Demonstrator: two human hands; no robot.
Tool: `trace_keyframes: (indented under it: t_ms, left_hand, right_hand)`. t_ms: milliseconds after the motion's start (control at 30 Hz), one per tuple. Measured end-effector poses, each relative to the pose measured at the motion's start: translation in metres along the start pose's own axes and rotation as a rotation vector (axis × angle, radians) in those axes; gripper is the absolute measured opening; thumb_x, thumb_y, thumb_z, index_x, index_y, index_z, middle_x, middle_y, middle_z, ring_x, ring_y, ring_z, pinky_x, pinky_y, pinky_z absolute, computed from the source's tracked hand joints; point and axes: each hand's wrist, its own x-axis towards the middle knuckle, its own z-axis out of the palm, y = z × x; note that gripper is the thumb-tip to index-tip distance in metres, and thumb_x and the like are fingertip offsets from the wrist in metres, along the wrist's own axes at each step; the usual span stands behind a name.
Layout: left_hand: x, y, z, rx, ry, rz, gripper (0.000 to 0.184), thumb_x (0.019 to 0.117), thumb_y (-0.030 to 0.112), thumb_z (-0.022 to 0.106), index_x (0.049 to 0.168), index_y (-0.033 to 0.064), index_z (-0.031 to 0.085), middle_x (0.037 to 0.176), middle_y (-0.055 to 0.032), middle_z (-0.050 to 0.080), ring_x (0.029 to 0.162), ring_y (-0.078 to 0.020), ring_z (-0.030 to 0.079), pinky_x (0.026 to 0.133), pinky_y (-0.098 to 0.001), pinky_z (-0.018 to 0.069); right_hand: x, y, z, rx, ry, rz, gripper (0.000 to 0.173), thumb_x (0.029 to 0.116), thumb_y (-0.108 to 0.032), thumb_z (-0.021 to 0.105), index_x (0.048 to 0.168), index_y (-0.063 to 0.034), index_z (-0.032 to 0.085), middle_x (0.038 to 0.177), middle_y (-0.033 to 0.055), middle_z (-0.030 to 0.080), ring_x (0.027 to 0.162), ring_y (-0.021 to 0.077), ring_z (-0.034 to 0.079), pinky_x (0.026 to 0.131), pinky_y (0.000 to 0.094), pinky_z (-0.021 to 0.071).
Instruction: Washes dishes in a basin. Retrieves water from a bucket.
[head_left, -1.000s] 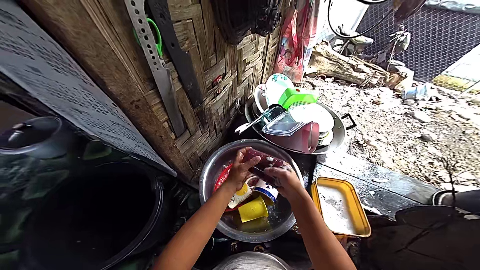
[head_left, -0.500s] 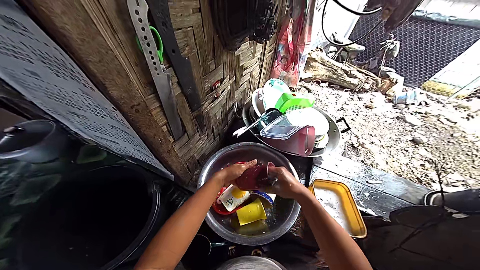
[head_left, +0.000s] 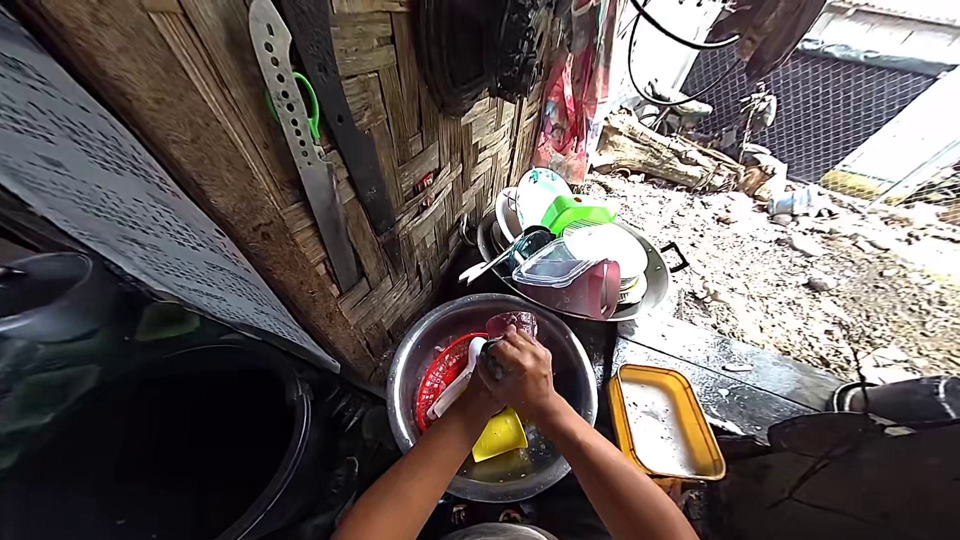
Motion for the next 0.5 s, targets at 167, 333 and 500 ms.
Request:
trace_keyframes:
  t_ms: [167, 333, 500]
  left_hand:
    - [0.014, 0.018, 0.015, -0.211, 0.081, -0.399, 0.053, 0.1091, 0.053, 0.024, 0.120, 0.0127, 0.057, 0.093, -0.0101, 0.066, 0.079, -0.0221, 0.066, 0.065, -0.0383, 0.0556]
    - [0.014, 0.004, 0.000, -0.300, 0.011, -0.041, 0.038, 0.1134, 0.026, 0.020, 0.112, 0.0112, 0.056, 0.086, 0.0017, 0.064, 0.079, -0.0041, 0.063, 0.073, -0.0217, 0.0547]
    - [0.006, 0.020, 0.011, -0.410, -0.117, -0.270, 0.058, 0.1079, 0.056, 0.022, 0.123, 0.0108, 0.056, 0.099, -0.0098, 0.069, 0.086, -0.0203, 0.069, 0.073, -0.0364, 0.0601]
  right_hand:
    - [0.024, 0.027, -0.010, 0.000, -0.068, 0.460, 0.022, 0.0805, -0.012, 0.079, 0.087, 0.0072, 0.070, 0.091, 0.0243, 0.070, 0.092, 0.0433, 0.068, 0.080, 0.0608, 0.0535]
    - [-0.014, -0.013, 0.006, 0.141, 0.120, 0.192, 0.017, 0.0723, -0.018, 0.074, 0.077, -0.0015, 0.074, 0.094, 0.0213, 0.072, 0.101, 0.0438, 0.066, 0.092, 0.0524, 0.0509]
    - [-0.002, 0.032, -0.008, 1.069, 0.284, 0.845, 0.029, 0.0796, 0.004, 0.066, 0.108, 0.0034, 0.060, 0.095, 0.0056, 0.070, 0.082, 0.0073, 0.068, 0.072, 0.0240, 0.0581]
